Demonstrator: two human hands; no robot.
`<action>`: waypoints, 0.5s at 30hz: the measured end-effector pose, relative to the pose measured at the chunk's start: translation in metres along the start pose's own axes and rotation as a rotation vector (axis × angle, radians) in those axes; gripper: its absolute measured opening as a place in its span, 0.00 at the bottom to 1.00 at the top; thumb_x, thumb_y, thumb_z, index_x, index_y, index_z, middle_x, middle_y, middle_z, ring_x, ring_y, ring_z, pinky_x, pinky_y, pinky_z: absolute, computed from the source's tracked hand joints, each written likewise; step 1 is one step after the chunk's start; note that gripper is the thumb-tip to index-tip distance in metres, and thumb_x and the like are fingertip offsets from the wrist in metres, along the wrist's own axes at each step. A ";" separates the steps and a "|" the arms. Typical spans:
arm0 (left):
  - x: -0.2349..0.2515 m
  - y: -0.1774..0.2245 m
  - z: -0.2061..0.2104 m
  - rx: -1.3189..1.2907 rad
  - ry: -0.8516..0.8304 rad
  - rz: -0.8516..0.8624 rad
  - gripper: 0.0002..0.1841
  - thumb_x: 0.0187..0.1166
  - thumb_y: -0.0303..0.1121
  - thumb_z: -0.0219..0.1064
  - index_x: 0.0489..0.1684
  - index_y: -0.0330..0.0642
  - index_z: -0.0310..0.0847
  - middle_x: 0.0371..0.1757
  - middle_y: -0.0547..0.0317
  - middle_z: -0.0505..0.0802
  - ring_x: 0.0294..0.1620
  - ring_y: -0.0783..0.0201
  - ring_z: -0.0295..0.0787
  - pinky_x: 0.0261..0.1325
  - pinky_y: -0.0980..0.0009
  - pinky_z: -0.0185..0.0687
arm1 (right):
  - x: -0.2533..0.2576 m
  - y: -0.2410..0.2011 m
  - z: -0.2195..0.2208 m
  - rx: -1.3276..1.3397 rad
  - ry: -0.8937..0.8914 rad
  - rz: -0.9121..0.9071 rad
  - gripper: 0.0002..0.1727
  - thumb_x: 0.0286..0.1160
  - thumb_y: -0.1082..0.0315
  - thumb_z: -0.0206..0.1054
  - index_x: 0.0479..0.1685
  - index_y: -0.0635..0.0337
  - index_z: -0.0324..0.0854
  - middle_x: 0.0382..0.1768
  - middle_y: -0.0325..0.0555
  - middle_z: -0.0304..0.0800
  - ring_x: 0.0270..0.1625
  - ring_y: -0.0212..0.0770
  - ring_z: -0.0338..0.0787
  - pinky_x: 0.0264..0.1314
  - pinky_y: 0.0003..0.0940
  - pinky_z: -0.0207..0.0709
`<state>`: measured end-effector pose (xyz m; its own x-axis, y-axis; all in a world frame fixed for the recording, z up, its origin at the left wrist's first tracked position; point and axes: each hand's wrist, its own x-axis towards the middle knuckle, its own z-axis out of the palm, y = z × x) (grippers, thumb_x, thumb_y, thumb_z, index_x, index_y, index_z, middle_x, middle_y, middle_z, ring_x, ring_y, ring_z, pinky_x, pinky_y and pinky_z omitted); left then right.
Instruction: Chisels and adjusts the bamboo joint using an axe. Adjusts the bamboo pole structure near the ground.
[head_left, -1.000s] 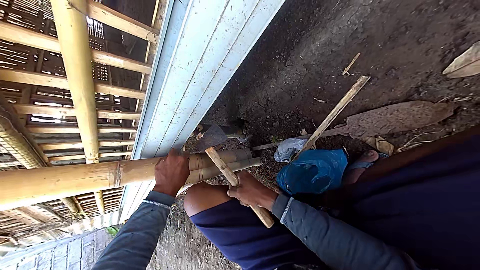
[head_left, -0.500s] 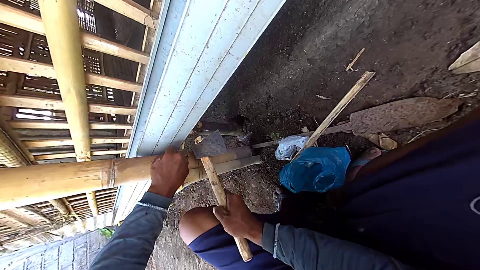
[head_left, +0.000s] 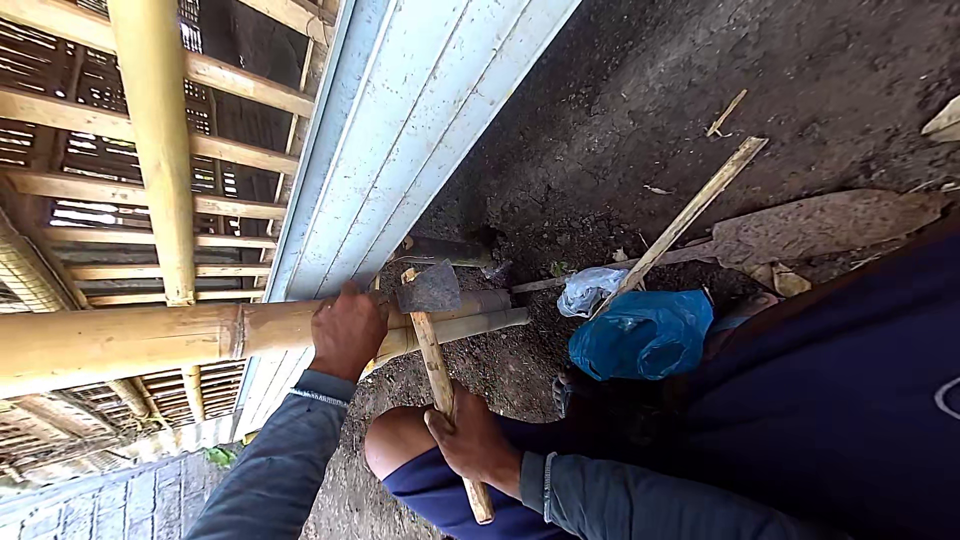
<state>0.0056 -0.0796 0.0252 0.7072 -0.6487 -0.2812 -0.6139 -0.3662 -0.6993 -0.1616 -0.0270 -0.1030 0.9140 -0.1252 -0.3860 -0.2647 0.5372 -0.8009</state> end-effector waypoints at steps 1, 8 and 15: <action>0.000 0.000 0.000 -0.004 0.006 0.004 0.12 0.82 0.41 0.68 0.50 0.49 0.95 0.54 0.38 0.92 0.51 0.35 0.91 0.49 0.35 0.84 | 0.000 -0.001 0.000 -0.017 -0.015 0.005 0.22 0.79 0.55 0.64 0.65 0.60 0.76 0.35 0.48 0.86 0.39 0.46 0.89 0.47 0.48 0.82; 0.001 0.000 0.001 0.005 0.000 -0.006 0.12 0.82 0.42 0.67 0.50 0.49 0.95 0.54 0.39 0.92 0.50 0.35 0.91 0.48 0.36 0.84 | -0.001 0.000 0.009 0.098 0.136 -0.024 0.20 0.77 0.58 0.64 0.62 0.60 0.77 0.32 0.44 0.85 0.36 0.42 0.88 0.43 0.44 0.83; 0.002 0.000 0.000 -0.001 -0.010 -0.012 0.11 0.81 0.41 0.68 0.48 0.48 0.95 0.54 0.39 0.92 0.51 0.35 0.91 0.48 0.35 0.84 | 0.000 -0.009 0.005 0.006 0.005 0.032 0.19 0.79 0.60 0.63 0.64 0.60 0.76 0.37 0.49 0.87 0.42 0.46 0.89 0.49 0.47 0.83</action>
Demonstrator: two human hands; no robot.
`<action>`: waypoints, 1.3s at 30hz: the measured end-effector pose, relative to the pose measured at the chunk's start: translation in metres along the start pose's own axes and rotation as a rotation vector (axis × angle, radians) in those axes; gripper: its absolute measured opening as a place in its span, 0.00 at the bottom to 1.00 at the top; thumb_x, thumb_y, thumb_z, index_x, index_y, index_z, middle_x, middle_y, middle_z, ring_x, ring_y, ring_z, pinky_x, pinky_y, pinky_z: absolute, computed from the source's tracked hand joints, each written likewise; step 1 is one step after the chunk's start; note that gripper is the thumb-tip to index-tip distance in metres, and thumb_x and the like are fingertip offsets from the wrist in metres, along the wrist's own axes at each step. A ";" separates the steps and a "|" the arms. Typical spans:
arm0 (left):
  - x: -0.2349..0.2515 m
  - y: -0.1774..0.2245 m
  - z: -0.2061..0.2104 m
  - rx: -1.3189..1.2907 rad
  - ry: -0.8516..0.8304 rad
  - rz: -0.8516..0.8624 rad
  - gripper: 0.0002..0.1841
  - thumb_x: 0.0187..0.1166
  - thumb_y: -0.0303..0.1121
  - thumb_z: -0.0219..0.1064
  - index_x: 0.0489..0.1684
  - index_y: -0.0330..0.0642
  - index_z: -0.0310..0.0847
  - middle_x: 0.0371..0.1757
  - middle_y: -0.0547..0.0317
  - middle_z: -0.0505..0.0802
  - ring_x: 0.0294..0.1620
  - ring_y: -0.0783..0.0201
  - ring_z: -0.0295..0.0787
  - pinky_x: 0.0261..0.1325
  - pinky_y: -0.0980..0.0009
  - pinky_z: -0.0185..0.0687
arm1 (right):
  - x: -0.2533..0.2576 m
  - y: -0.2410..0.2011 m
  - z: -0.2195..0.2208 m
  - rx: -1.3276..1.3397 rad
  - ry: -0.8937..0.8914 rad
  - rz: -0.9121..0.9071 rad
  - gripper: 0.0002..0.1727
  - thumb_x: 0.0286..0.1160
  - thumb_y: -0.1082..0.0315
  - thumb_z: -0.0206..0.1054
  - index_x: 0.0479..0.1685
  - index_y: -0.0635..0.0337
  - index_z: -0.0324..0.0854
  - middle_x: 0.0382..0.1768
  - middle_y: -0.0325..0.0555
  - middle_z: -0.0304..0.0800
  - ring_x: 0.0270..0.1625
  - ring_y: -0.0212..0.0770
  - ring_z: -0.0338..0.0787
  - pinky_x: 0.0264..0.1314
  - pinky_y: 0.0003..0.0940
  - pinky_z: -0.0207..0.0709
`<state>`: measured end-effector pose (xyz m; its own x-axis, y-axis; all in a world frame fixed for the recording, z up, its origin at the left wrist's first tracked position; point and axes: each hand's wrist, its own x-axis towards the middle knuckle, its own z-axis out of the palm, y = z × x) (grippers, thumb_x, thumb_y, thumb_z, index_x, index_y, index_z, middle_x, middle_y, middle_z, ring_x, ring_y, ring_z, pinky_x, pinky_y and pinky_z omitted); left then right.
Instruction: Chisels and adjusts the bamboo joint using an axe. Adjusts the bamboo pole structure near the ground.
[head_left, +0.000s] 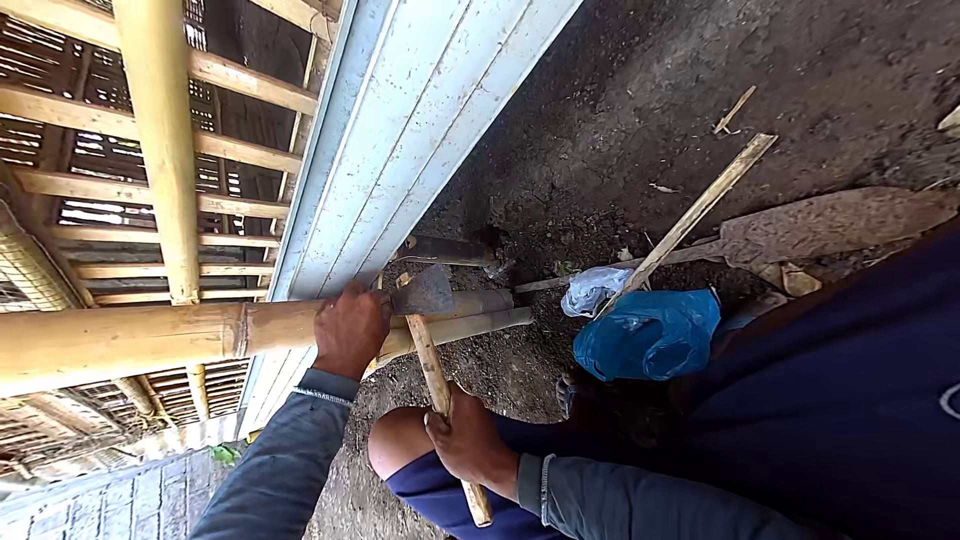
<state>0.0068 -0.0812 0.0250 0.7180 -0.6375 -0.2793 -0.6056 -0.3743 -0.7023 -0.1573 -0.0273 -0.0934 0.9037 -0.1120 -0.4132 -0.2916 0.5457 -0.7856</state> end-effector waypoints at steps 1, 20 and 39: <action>0.000 0.000 0.000 -0.001 -0.006 -0.001 0.12 0.81 0.41 0.68 0.50 0.48 0.95 0.55 0.39 0.92 0.52 0.35 0.91 0.49 0.36 0.84 | -0.002 0.001 0.003 0.037 0.051 -0.022 0.19 0.79 0.60 0.63 0.64 0.61 0.76 0.35 0.48 0.87 0.40 0.45 0.89 0.47 0.46 0.83; -0.003 -0.003 0.006 -0.012 0.057 0.041 0.10 0.81 0.40 0.69 0.48 0.50 0.95 0.52 0.41 0.92 0.51 0.37 0.91 0.50 0.37 0.83 | 0.004 0.006 0.015 0.112 0.130 -0.067 0.17 0.77 0.60 0.64 0.59 0.60 0.78 0.30 0.43 0.84 0.34 0.40 0.87 0.42 0.42 0.82; -0.001 -0.003 0.014 0.051 0.241 0.082 0.21 0.73 0.38 0.74 0.61 0.38 0.81 0.39 0.40 0.93 0.36 0.36 0.92 0.43 0.38 0.79 | 0.014 0.004 0.008 0.081 0.102 -0.021 0.17 0.77 0.60 0.64 0.59 0.59 0.78 0.32 0.44 0.85 0.36 0.41 0.87 0.45 0.43 0.82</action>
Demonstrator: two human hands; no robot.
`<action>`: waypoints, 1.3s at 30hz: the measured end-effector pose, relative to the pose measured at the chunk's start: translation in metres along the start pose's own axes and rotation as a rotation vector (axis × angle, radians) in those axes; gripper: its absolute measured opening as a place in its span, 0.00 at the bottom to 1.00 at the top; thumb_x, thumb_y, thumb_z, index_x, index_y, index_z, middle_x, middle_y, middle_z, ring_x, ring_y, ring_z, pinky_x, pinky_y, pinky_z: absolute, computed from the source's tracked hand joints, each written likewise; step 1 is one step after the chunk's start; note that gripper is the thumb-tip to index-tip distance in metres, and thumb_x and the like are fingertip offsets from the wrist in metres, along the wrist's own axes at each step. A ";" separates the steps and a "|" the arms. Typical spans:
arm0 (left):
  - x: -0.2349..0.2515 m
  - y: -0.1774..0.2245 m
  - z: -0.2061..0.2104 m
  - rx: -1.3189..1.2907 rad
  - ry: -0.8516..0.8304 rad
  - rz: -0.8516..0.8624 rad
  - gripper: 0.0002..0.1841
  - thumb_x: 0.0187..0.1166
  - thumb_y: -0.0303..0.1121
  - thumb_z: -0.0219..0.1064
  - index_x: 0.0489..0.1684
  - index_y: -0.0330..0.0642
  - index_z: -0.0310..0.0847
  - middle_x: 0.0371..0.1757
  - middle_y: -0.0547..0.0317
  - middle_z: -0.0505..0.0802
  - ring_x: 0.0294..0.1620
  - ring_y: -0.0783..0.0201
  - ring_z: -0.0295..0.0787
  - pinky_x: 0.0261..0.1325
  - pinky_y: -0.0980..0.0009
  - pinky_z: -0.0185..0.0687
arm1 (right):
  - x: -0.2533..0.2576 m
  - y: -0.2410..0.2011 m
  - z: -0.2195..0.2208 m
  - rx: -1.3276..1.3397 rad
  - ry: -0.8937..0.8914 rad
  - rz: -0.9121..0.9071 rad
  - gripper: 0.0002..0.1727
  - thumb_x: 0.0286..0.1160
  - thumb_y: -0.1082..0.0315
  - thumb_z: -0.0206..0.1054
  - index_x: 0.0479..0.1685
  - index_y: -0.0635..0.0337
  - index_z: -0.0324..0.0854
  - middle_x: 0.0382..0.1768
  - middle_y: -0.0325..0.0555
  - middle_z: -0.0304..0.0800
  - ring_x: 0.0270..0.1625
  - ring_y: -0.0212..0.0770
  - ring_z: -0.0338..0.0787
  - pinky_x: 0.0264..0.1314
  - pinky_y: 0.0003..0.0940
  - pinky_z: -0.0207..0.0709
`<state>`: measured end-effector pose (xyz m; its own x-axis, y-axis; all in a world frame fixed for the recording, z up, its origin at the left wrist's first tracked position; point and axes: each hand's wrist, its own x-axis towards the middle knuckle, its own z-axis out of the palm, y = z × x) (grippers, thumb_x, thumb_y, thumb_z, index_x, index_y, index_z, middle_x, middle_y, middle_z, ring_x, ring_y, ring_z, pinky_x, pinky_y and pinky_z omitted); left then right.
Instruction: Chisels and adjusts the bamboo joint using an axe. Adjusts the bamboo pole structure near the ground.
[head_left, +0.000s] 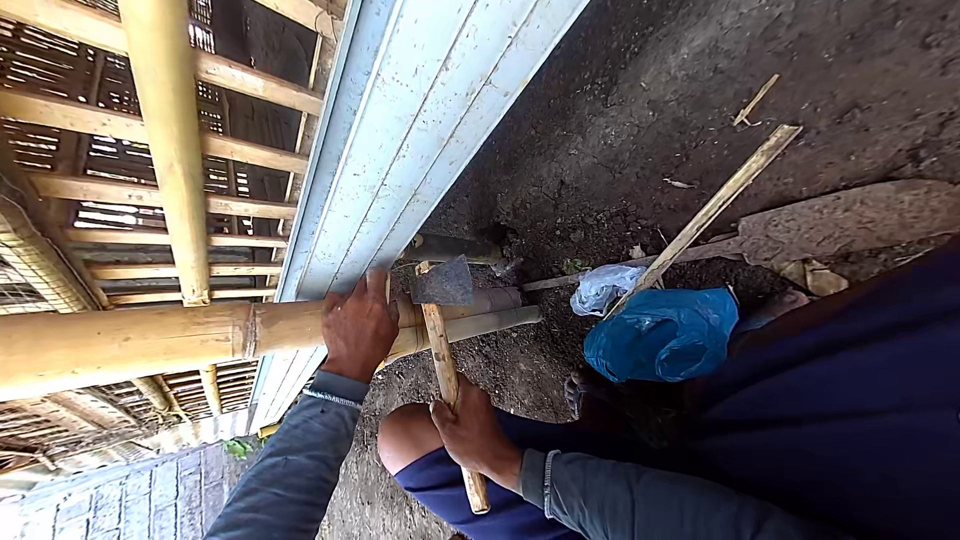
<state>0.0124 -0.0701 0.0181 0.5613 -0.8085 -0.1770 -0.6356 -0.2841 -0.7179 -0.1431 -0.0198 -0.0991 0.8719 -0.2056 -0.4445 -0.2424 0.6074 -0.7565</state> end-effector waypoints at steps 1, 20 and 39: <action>0.000 0.001 0.001 0.002 0.014 -0.024 0.22 0.71 0.38 0.74 0.58 0.35 0.77 0.34 0.39 0.92 0.34 0.36 0.91 0.43 0.39 0.80 | -0.001 -0.001 0.000 -0.007 -0.001 -0.001 0.18 0.77 0.60 0.64 0.60 0.60 0.78 0.33 0.44 0.85 0.37 0.42 0.88 0.45 0.43 0.82; 0.000 0.002 -0.003 -0.023 -0.019 -0.109 0.24 0.69 0.40 0.77 0.54 0.34 0.73 0.27 0.41 0.89 0.32 0.38 0.91 0.46 0.41 0.79 | 0.002 -0.004 0.000 -0.099 0.003 -0.004 0.21 0.80 0.59 0.62 0.66 0.59 0.76 0.35 0.46 0.88 0.39 0.45 0.90 0.47 0.46 0.83; -0.002 0.003 -0.003 -0.035 -0.033 -0.141 0.25 0.70 0.41 0.77 0.55 0.33 0.73 0.28 0.42 0.89 0.33 0.38 0.91 0.50 0.40 0.78 | 0.001 -0.004 -0.007 -0.003 0.170 -0.088 0.19 0.76 0.63 0.63 0.62 0.62 0.77 0.27 0.41 0.83 0.29 0.38 0.85 0.37 0.40 0.81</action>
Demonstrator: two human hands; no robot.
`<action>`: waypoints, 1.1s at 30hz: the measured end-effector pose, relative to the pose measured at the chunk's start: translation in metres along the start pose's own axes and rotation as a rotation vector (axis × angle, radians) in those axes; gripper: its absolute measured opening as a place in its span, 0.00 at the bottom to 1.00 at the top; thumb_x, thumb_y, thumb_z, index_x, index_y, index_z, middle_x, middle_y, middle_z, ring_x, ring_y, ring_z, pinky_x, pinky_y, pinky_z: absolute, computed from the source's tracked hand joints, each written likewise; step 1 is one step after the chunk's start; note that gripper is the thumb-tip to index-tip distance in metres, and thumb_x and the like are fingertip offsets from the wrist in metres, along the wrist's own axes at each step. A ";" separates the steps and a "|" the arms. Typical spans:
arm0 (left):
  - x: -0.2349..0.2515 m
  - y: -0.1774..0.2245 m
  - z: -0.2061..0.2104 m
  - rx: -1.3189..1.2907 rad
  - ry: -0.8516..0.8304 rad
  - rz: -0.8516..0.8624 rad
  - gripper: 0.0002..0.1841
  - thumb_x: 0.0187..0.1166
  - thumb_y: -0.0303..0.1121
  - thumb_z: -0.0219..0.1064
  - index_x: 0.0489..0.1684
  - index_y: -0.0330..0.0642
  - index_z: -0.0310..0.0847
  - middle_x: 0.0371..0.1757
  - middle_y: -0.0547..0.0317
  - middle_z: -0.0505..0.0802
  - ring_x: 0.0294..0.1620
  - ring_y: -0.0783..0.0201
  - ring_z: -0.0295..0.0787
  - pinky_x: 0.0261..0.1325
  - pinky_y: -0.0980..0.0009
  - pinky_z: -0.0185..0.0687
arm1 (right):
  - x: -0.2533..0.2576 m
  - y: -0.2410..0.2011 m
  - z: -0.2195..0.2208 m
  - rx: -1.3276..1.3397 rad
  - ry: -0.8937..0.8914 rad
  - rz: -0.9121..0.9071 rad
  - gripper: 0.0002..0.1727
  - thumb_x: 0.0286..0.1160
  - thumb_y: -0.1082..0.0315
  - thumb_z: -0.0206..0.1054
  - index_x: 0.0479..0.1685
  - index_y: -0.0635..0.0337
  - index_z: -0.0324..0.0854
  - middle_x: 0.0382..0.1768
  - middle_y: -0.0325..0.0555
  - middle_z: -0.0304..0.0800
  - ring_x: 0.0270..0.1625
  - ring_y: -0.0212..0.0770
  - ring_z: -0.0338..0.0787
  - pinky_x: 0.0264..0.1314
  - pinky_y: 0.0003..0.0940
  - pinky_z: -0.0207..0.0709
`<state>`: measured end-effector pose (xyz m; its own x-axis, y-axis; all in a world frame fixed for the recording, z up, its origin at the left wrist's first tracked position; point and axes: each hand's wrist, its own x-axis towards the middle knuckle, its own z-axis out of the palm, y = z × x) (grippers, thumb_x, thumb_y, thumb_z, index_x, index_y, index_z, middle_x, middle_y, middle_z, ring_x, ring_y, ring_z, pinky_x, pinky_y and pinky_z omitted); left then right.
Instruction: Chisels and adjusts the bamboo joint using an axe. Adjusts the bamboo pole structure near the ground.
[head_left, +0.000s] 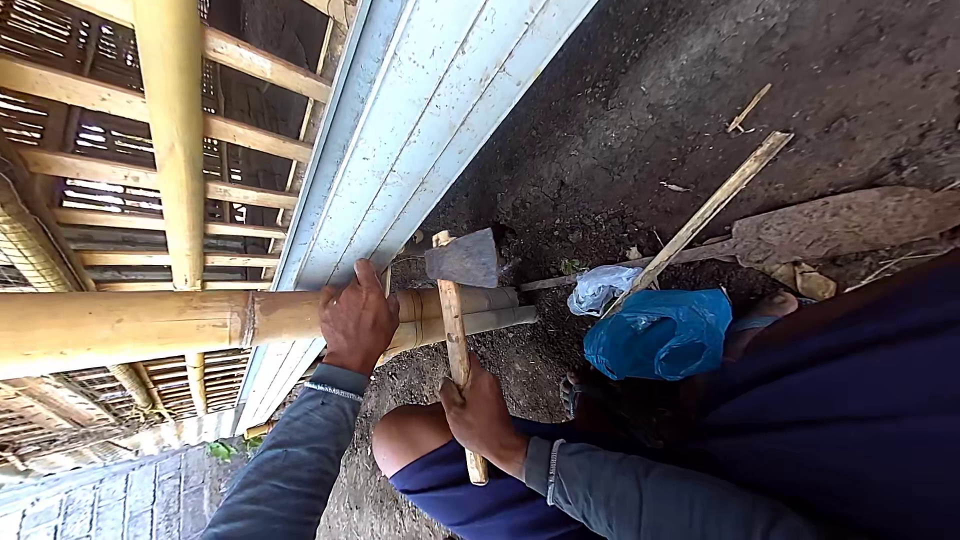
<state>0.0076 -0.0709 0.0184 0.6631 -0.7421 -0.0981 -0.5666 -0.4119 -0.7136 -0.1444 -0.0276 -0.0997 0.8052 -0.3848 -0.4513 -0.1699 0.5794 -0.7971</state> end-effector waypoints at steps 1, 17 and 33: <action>0.001 0.000 0.000 0.005 0.006 0.002 0.25 0.70 0.41 0.76 0.55 0.33 0.73 0.28 0.42 0.89 0.33 0.39 0.91 0.50 0.41 0.78 | 0.001 -0.002 -0.002 -0.022 -0.028 -0.005 0.18 0.76 0.63 0.63 0.62 0.61 0.77 0.28 0.42 0.83 0.30 0.39 0.85 0.38 0.40 0.81; -0.001 0.000 0.002 0.011 0.030 -0.026 0.27 0.69 0.41 0.76 0.57 0.30 0.71 0.27 0.39 0.89 0.35 0.37 0.92 0.51 0.41 0.80 | 0.005 -0.014 -0.021 -0.169 -0.236 0.079 0.19 0.77 0.64 0.64 0.64 0.60 0.76 0.38 0.48 0.86 0.42 0.46 0.89 0.48 0.47 0.83; 0.000 -0.003 0.000 -0.036 0.018 -0.013 0.25 0.71 0.42 0.76 0.55 0.32 0.74 0.30 0.41 0.91 0.37 0.38 0.92 0.55 0.39 0.78 | 0.015 -0.005 -0.020 -0.039 -0.014 -0.037 0.16 0.73 0.65 0.65 0.58 0.60 0.78 0.27 0.41 0.82 0.29 0.38 0.84 0.36 0.40 0.80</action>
<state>0.0092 -0.0700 0.0203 0.6616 -0.7460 -0.0759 -0.5756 -0.4404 -0.6890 -0.1432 -0.0508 -0.1109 0.8189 -0.3955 -0.4158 -0.1615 0.5365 -0.8283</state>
